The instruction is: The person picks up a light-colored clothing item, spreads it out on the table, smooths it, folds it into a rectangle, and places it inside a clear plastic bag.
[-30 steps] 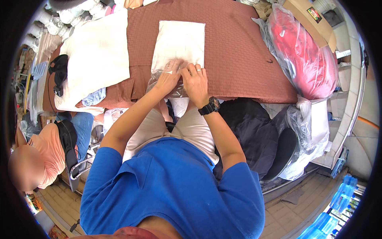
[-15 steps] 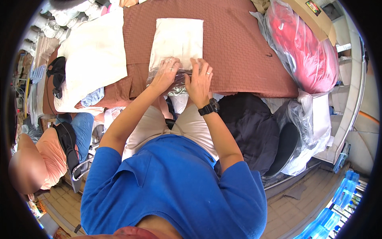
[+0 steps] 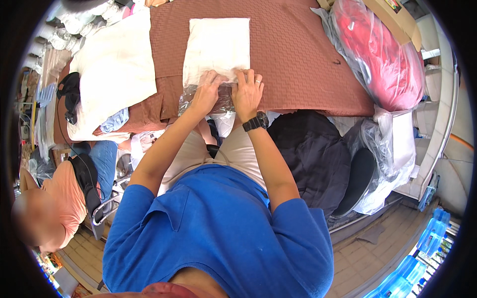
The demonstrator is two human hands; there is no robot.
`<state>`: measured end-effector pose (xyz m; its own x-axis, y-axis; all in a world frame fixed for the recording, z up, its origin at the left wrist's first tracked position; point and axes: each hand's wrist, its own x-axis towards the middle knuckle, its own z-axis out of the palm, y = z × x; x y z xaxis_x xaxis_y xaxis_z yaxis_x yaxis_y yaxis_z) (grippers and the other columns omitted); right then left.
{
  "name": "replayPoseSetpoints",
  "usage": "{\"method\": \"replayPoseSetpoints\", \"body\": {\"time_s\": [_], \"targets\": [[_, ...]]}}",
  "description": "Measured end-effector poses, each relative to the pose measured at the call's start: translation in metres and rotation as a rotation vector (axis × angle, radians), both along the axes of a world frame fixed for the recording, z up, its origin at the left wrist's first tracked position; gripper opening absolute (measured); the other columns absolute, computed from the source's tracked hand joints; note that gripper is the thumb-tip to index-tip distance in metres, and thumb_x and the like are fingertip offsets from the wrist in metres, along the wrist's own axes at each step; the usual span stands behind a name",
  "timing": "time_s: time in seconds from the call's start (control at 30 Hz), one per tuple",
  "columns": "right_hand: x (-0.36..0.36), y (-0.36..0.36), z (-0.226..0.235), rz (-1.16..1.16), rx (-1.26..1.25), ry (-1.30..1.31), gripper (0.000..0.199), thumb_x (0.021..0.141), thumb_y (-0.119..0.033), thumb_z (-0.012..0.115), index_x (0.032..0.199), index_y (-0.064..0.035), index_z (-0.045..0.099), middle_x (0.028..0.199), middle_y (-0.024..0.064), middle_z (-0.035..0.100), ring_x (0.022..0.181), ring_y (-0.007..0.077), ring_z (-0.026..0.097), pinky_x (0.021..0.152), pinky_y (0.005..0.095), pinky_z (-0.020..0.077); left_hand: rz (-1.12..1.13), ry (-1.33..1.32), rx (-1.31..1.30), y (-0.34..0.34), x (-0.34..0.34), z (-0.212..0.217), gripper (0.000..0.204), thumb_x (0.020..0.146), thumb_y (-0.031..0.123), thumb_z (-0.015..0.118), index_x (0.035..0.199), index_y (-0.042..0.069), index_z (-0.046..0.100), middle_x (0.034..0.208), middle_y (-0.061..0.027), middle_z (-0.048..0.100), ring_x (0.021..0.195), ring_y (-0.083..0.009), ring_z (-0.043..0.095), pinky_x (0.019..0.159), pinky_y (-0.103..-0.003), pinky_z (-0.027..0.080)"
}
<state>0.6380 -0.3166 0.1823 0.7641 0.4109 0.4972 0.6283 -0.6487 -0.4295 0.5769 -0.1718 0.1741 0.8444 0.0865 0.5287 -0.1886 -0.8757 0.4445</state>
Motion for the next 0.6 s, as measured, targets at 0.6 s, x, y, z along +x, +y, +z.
{"method": "replayPoseSetpoints", "body": {"time_s": [0.6], "targets": [[0.001,-0.023,-0.009,0.074,0.319,0.189,0.04,0.077,0.01,0.066,0.115,0.0004,0.057,0.104,0.0185,0.055,0.08,0.0314,0.058,0.071,0.0402,0.0506,-0.085,0.091,0.25,-0.003,0.023,-0.003,0.062,0.092,0.009,0.06,0.151,0.013,0.045,0.161,-0.0052,0.036,0.151,-0.0299,0.029,0.122,-0.057,0.021]]}}
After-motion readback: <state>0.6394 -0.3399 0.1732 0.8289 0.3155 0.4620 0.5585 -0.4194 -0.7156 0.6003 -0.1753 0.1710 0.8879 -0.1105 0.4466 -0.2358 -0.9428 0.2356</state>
